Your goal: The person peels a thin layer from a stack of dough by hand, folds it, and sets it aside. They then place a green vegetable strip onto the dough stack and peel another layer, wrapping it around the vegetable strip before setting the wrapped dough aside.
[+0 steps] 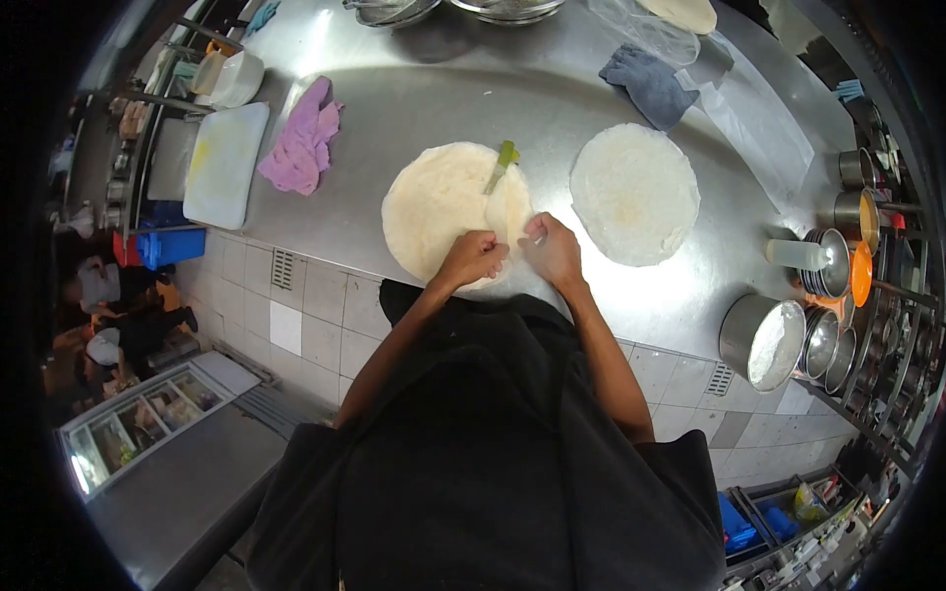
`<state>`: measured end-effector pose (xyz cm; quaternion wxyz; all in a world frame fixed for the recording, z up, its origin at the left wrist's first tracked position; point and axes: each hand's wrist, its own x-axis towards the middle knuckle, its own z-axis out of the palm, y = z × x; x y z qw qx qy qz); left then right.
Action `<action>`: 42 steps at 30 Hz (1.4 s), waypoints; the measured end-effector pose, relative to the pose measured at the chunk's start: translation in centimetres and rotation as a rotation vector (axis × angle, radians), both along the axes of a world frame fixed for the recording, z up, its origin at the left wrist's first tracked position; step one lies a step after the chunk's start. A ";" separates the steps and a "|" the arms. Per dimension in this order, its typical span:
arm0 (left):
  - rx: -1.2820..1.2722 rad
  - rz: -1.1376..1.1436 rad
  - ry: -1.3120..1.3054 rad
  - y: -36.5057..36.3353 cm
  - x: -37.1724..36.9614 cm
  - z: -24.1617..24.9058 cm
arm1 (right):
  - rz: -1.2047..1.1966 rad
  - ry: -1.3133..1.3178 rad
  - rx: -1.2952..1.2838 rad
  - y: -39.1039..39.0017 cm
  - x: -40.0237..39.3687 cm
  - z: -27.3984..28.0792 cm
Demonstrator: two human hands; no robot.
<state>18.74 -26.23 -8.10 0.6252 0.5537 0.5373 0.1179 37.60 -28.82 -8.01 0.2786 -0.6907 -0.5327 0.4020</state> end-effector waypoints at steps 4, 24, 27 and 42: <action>-0.027 0.004 -0.017 0.4 -0.6 -0.1 | -0.021 -0.007 0.002 0.0 0.1 -0.2; 0.860 0.713 0.655 -4.6 -9.3 -0.1 | 1.023 -0.363 0.389 5.1 -0.1 2.8; 0.182 0.719 0.465 -5.5 -12.8 -0.7 | 1.075 -0.339 0.423 5.1 -0.3 2.6; 0.528 0.524 0.369 8.3 -10.9 1.2 | 1.166 -0.288 0.564 7.5 -5.6 1.1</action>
